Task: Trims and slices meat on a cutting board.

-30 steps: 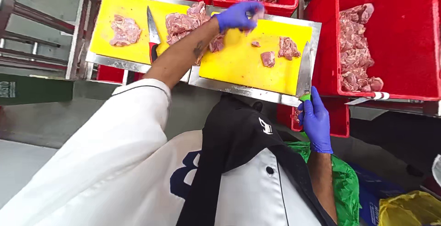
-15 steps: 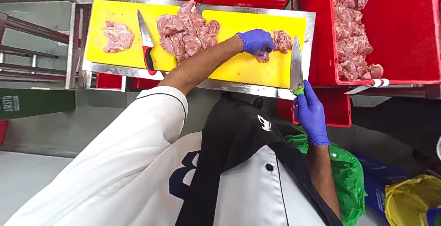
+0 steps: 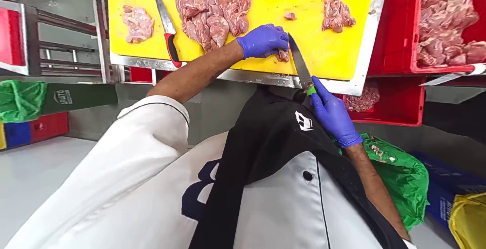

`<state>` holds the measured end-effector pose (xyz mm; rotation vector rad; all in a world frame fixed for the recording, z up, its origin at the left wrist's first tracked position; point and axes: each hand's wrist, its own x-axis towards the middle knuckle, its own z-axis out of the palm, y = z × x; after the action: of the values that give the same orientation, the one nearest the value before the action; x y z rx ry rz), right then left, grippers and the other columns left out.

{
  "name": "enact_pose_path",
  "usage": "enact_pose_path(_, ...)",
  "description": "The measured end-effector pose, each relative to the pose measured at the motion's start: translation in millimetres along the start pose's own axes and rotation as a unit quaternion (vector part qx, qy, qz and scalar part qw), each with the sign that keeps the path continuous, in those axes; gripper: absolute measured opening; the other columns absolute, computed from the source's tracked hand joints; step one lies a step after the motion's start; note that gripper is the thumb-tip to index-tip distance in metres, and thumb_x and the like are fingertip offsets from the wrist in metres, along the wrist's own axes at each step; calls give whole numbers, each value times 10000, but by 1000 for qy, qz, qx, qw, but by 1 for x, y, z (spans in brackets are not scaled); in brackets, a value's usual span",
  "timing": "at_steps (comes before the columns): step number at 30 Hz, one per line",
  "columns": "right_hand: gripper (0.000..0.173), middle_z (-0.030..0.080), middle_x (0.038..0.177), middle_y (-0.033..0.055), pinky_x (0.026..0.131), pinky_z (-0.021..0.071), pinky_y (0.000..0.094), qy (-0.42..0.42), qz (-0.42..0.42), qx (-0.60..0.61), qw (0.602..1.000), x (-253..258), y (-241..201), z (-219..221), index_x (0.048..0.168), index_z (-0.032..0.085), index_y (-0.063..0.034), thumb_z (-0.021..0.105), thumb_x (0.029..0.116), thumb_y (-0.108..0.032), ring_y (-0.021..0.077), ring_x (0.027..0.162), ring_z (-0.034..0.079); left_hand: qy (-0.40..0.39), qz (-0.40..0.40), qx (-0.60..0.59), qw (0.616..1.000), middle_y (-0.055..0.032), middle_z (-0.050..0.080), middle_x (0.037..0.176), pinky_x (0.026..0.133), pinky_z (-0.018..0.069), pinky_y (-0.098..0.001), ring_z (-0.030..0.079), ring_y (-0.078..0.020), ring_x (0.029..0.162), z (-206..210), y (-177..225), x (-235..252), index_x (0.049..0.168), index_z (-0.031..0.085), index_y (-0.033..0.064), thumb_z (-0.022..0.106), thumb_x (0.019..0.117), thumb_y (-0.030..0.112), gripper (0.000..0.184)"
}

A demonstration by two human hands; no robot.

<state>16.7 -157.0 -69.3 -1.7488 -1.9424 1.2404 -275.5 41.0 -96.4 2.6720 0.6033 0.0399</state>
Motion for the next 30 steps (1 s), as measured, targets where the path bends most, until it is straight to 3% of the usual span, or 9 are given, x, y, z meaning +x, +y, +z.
enact_pose_path(2, 495, 708, 891, 70, 734, 559, 449, -14, -5, -10, 1000, 0, -5, 0, 1587, 410, -254, 341, 1104, -337, 201, 756, 666, 87, -40, -23, 995, -129, 681, 1273, 1057, 480, -499, 597, -328, 1264, 5, 6, -11, 1164, 736, 109, 676, 961, 178, 222)
enact_pose_path(5, 501, 712, 902, 90, 732, 556, 465, -37, -19, -30, 999, -7, -8, -4, 1593, 400, -244, 331, 1102, -319, 226, 761, 670, 206, -126, -114, 964, -139, 716, 1119, 1024, 530, -408, 666, -262, 1132, 23, 18, -22, 1059, 749, 45, 708, 942, 155, 166)
enact_pose_path(8, 516, 731, 963, 152, 776, 560, 510, -50, -34, -71, 996, -6, -13, -2, 1601, 384, -186, 332, 1097, -287, 293, 806, 698, 241, -149, -187, 940, -130, 734, 1074, 988, 555, -385, 697, -218, 1063, 43, 23, -28, 1065, 758, 19, 654, 980, 113, 164)
enact_pose_path(13, 540, 687, 836, 169, 668, 548, 572, -30, -18, -100, 994, 53, -36, 22, 1629, 297, -228, 382, 1097, -254, 364, 727, 678, 266, -203, -166, 928, -126, 739, 1036, 954, 564, -378, 707, -220, 1018, 54, 26, -21, 1038, 757, 20, 651, 976, 102, 148)
enact_pose_path(17, 558, 688, 850, 183, 621, 548, 580, -1, -22, -123, 992, 80, -49, 34, 1635, 262, -199, 394, 1093, -200, 393, 736, 688, 253, -212, -154, 931, -119, 745, 1014, 938, 566, -365, 713, -213, 992, 50, 27, -20, 1013, 764, 27, 653, 969, 102, 141)
enact_pose_path(21, 523, 697, 931, 197, 696, 544, 594, -51, -12, -167, 985, 12, -9, 16, 1622, 306, -257, 337, 1100, -274, 412, 821, 695, 273, -241, -139, 921, -131, 738, 1046, 982, 542, -404, 694, -258, 1059, 54, 25, -19, 1023, 748, 28, 726, 919, 150, 162)
enact_pose_path(25, 494, 722, 969, 205, 736, 550, 608, -40, -16, -160, 986, -18, 27, -15, 1588, 409, -260, 381, 1096, -288, 403, 826, 707, 206, -320, -111, 918, -102, 594, 1426, 1126, 410, -543, 494, -318, 1377, 47, 11, -19, 1396, 619, 153, 756, 881, 419, 596)
enact_pose_path(28, 509, 706, 891, 221, 701, 527, 636, 42, 3, -169, 985, 6, 30, -38, 1599, 385, -278, 395, 1090, -264, 413, 769, 688, 131, -281, -106, 945, -106, 620, 1360, 1066, 395, -624, 456, -375, 1380, 36, 4, -15, 1192, 732, 167, 709, 907, 397, 367)
enact_pose_path(30, 519, 692, 865, 200, 684, 522, 609, 94, -6, -160, 983, 14, 22, -49, 1608, 369, -258, 390, 1089, -262, 380, 739, 668, 118, -242, -125, 955, -128, 701, 1131, 984, 465, -571, 601, -345, 1185, 25, 6, -16, 1085, 719, 93, 710, 910, 315, 283)
